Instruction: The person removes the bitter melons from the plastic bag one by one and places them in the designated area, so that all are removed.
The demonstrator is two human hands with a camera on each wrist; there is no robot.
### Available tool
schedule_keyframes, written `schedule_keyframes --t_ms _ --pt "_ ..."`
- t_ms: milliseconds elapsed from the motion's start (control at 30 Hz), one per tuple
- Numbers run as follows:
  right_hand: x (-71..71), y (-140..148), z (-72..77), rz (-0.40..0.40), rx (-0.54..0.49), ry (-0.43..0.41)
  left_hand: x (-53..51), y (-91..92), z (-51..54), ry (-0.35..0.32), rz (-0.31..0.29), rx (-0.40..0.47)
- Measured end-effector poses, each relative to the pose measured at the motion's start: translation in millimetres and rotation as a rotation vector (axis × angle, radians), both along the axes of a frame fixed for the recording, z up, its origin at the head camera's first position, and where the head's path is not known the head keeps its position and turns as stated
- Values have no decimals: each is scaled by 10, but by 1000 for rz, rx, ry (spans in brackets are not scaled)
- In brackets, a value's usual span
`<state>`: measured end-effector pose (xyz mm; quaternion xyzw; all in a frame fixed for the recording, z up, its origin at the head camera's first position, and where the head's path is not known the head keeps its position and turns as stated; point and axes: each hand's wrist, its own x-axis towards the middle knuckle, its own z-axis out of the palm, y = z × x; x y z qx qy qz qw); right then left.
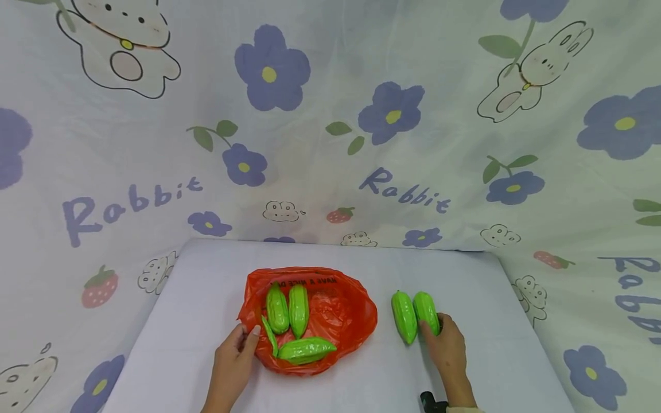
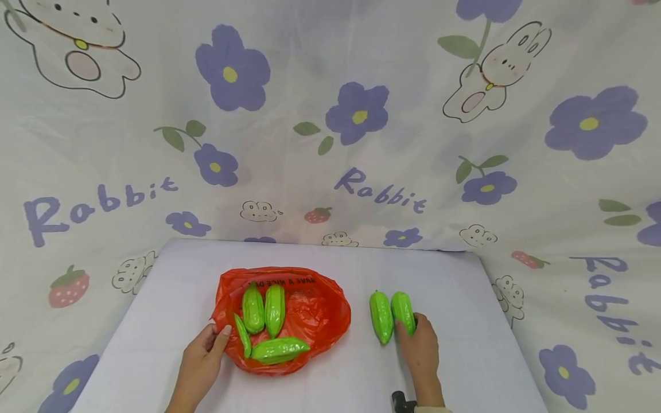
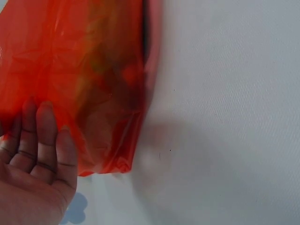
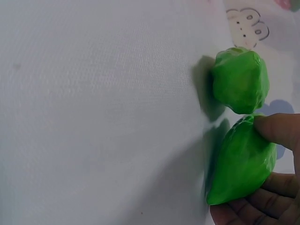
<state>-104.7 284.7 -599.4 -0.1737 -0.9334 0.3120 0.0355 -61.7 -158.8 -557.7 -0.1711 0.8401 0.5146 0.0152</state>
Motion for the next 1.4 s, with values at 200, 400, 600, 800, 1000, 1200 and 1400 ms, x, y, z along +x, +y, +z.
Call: schedule_keyframes --t_ms 200,400,600,800,1000,1200,1400 --pt "1 -3 -37 7 2 7 0 -3 -7 -7 -1 3" --pt "-4 -4 -53 1 9 -2 7 -11 -19 -4 -2 4" --pt "-6 -16 -30 1 10 -5 7 -5 -23 -11 2 5" --pt "-4 -26 1 1 20 5 21 -5 -41 21 5 -10" --pt "-1 -29 22 2 15 6 20 -6 -39 12 5 -8" --pt "-7 -12 7 -22 -2 7 12 1 -27 16 2 -7" --pt "-21 -5 -3 -22 -13 8 19 2 -20 30 0 -16"
